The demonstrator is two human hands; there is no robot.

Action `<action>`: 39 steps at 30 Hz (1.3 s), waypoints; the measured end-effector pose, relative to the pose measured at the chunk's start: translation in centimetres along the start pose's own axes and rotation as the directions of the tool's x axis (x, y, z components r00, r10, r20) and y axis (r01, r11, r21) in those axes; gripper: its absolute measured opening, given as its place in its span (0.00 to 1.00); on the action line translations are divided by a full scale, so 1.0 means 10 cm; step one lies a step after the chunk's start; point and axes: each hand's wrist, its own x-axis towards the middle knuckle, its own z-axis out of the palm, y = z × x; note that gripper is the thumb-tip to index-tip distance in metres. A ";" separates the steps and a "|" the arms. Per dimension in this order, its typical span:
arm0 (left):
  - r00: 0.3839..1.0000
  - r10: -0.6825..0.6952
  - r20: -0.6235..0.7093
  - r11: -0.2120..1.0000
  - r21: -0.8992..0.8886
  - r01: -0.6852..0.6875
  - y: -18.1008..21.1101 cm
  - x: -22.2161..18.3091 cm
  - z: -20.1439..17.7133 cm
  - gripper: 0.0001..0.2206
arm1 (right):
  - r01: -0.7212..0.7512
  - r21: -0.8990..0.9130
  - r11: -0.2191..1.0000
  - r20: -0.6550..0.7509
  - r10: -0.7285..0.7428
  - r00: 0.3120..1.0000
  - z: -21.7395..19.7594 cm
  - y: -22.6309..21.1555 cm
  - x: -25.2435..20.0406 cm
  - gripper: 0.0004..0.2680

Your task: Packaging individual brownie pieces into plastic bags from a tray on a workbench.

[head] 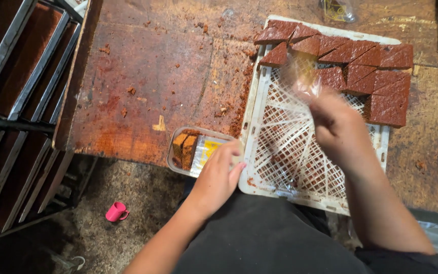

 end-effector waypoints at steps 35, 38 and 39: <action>0.943 0.327 0.054 0.910 -0.285 -0.300 0.32 0.07 0.15 0.19 | -0.152 0.092 0.984 0.104 0.143 0.984 0.59 0.50 -0.47 0.10; 0.991 0.134 -0.014 0.961 -0.243 -0.133 -0.10 0.12 0.14 0.16 | -0.283 0.114 0.952 0.192 0.258 0.947 0.14 0.19 -0.18 0.09; 0.996 0.039 -0.085 0.997 -0.070 -0.045 -0.25 0.14 0.15 0.15 | -0.331 0.279 0.901 0.110 0.312 0.944 -0.02 0.09 -0.11 0.14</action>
